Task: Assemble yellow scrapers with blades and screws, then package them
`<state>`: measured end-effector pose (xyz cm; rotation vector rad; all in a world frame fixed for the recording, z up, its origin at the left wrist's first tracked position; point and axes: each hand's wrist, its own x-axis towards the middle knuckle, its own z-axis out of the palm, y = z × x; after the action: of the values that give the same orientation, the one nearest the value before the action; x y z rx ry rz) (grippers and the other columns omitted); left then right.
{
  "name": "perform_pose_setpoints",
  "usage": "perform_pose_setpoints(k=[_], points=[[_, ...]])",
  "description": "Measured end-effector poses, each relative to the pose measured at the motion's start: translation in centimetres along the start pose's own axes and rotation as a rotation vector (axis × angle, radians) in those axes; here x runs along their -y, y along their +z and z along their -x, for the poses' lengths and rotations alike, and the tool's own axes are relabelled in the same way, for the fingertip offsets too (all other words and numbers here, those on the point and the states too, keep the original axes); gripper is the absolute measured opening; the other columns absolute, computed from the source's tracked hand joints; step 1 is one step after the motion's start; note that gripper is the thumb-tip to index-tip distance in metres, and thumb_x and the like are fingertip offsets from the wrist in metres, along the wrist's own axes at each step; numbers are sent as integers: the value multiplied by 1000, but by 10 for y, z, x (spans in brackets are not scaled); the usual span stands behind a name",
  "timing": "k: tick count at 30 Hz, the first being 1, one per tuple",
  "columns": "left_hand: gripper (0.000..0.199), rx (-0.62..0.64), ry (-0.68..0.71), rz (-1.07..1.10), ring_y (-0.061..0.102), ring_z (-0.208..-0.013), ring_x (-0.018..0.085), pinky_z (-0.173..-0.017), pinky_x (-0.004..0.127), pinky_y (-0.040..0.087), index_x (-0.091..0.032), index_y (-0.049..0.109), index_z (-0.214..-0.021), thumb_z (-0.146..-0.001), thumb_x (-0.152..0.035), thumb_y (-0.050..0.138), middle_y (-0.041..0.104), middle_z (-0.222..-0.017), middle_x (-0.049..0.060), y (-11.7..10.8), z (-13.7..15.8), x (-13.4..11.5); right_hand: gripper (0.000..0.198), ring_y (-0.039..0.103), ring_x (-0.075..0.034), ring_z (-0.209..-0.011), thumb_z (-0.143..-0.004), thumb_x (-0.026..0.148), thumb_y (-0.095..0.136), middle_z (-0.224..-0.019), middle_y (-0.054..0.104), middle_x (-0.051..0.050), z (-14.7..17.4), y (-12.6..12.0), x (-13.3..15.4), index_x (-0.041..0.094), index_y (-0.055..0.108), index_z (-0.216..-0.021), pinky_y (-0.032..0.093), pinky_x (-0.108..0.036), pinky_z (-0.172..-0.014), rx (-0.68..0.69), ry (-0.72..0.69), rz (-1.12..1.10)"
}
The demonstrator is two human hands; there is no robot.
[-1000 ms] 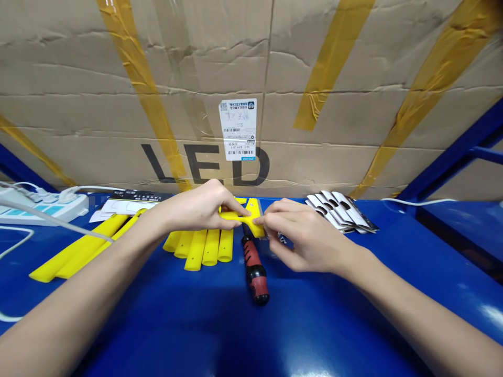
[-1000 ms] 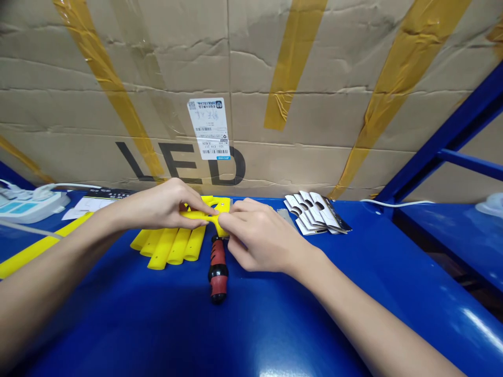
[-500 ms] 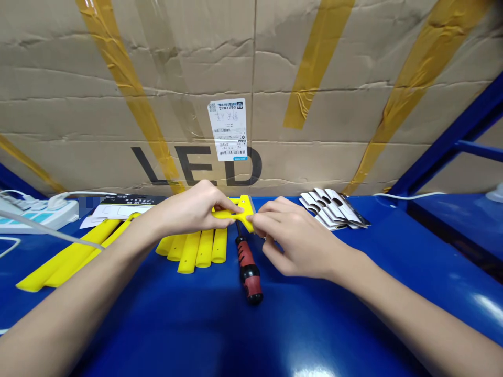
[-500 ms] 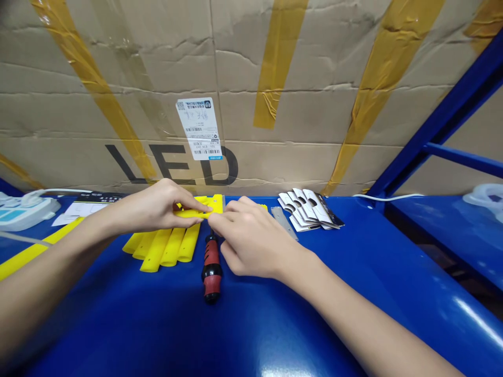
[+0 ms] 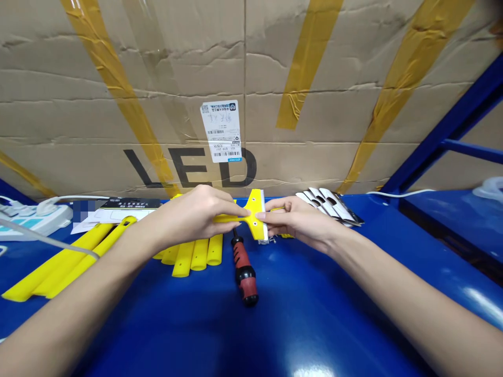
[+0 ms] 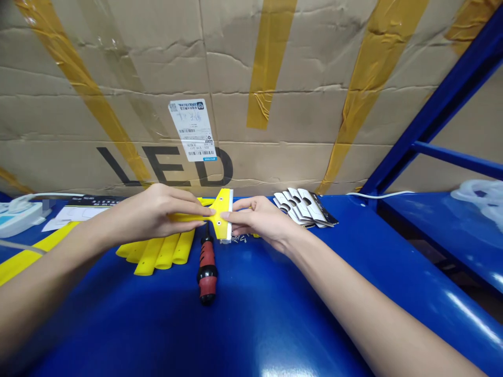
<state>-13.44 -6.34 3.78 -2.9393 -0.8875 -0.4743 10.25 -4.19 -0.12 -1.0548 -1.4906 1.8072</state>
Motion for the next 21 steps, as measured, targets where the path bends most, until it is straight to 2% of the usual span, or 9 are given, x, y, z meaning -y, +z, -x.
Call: perform_pose_setpoints(k=[3, 5, 7, 9, 13, 17, 21], points=[[31, -13, -13, -25, 67, -111, 26, -93, 37, 53, -18, 69, -123, -95, -26, 60, 64, -133, 14, 0, 0, -6, 26, 59, -9, -60, -58, 24, 90, -65, 67, 1, 1, 0, -1, 15, 74, -76, 50, -23, -64, -40, -21, -16], [37, 26, -38, -16, 60, -125, 26, -101, 39, 50, -24, 62, -134, -97, -24, 55, 49, -152, 11, 0, 0, -10, 26, 55, -8, -57, -56, 24, 91, -60, 64, 2, 0, -2, -1, 15, 73, -73, 48, -23, -61, -59, -42, -5], [43, 90, -55, 6, 57, -130, 25, -101, 39, 51, -35, 56, -141, -101, -20, 46, 39, -160, 7, -1, -1, -14, 26, 54, -7, -57, -55, 25, 91, -58, 62, 3, 0, -4, 0, 14, 73, -71, 47, -22, -61, -61, -56, -2], [46, 127, -49, 16, 59, -129, 26, -98, 38, 53, -39, 56, -141, -103, -19, 38, 38, -161, 6, -1, -1, -17, 26, 53, -7, -56, -55, 25, 91, -56, 61, 3, 1, -5, 1, 14, 72, -69, 46, -23, -61, -53, -56, 4], [42, 103, 7, 9, 66, -120, 28, -91, 38, 56, -32, 64, -134, -102, -19, 41, 45, -156, 11, -2, -2, -18, 25, 54, -8, -58, -57, 26, 91, -59, 62, 2, 1, -5, 2, 15, 71, -68, 47, -23, -64, -20, -38, -4], [40, 59, 66, 46, 64, -122, 29, -92, 37, 56, -24, 68, -130, -100, -15, 43, 53, -149, 15, -1, -3, -16, 25, 57, -8, -61, -57, 25, 91, -65, 66, 1, 0, -5, 0, 15, 73, -72, 48, -22, -65, 13, -19, -45], [36, 36, 55, 147, 63, -124, 27, -95, 36, 53, -25, 70, -125, -99, -15, 46, 61, -142, 12, -1, -4, -14, 22, 60, -9, -65, -64, 29, 88, -72, 69, 0, 0, -11, 1, 16, 73, -76, 49, -23, -68, 50, -24, -19]])
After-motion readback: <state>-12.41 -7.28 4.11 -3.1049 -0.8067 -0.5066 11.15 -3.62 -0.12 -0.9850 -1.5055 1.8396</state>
